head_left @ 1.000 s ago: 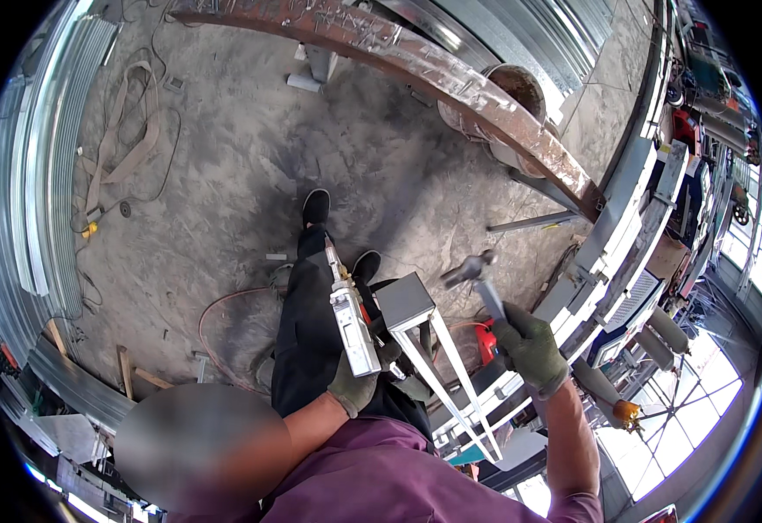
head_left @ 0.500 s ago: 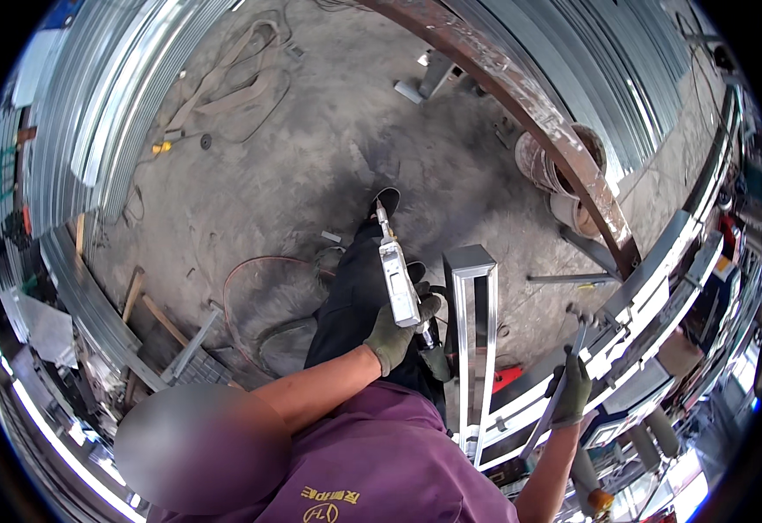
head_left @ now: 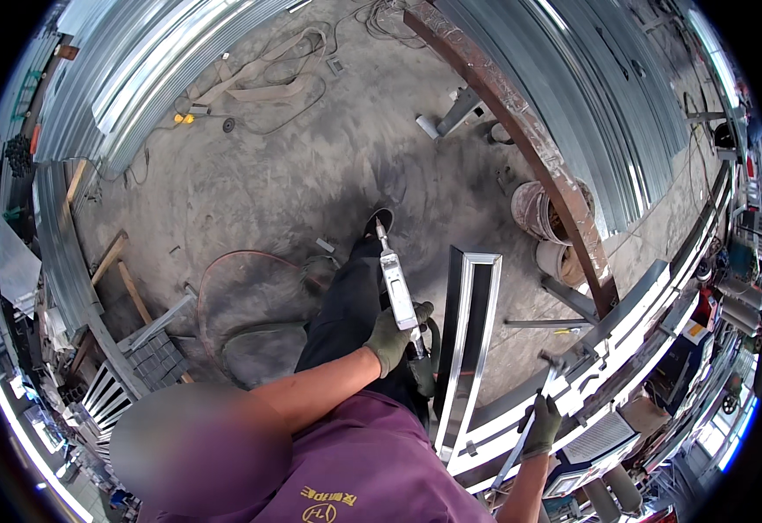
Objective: The person welds metal frame components using a handheld welding torch, producing bright sparks. They position and reposition rectangular metal pieces on a workbench, then weld joints to assemble the structure.
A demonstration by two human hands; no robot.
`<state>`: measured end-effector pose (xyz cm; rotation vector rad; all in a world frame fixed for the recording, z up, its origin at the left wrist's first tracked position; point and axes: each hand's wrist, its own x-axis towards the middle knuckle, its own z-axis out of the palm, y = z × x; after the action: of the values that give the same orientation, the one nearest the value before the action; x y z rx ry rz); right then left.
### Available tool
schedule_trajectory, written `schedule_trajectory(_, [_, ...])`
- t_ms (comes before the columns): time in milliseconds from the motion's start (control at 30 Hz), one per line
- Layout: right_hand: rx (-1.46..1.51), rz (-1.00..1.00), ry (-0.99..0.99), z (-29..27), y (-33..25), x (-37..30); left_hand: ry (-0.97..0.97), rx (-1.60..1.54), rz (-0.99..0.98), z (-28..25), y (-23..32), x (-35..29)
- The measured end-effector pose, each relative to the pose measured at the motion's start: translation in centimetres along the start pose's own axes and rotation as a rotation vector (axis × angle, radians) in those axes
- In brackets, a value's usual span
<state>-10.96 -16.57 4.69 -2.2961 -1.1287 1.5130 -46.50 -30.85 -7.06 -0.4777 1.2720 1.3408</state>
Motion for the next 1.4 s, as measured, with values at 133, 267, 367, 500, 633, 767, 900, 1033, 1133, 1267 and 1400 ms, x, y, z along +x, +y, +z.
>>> schedule_trajectory(133, [-0.383,-0.316,-0.071,5.1,-10.5,-2.3,0.08,-0.057,0.0,-0.7,-2.0,1.9])
schedule_trajectory(267, [-0.827,-0.831,-0.155,9.4,-19.5,-1.3,-0.012,-0.135,-0.07,-0.9,-1.1,1.6])
schedule_trajectory(367, [-1.039,-0.79,-0.236,14.9,-27.3,-1.7,-0.099,-0.062,0.016,-0.8,-2.1,3.2])
schedule_trajectory(500, [-1.404,-0.849,-0.328,21.6,-36.0,-2.5,-0.205,-0.092,-0.136,-0.4,-2.4,7.2])
schedule_trajectory(633, [-1.36,-0.925,-0.384,25.3,-37.4,-2.4,-0.391,-0.151,-0.334,0.1,-2.6,9.3])
schedule_trajectory(767, [-1.965,-0.574,-0.391,29.2,-34.9,-3.3,-0.419,-0.083,-0.373,0.7,-4.4,10.8])
schedule_trajectory(900, [-2.03,-0.617,-0.407,29.7,-36.8,-1.5,-0.371,-0.124,-0.367,1.7,-2.4,9.1])
schedule_trajectory(1033, [-1.144,-1.221,-0.129,29.6,-36.8,-1.8,-0.348,-0.139,-0.348,1.7,-4.1,9.7])
schedule_trajectory(1133, [-1.828,-0.854,-0.268,27.4,-35.3,-2.1,-0.333,-0.146,-0.345,1.9,-3.3,9.4])
schedule_trajectory(1267, [-1.842,-0.725,-0.416,27.2,-35.7,-2.6,-0.307,-0.051,-0.333,2.0,-5.2,9.8])
schedule_trajectory(1400, [-1.319,-0.921,-0.216,26.7,-34.1,-1.8,-0.338,-0.165,-0.367,2.4,-2.6,8.7])
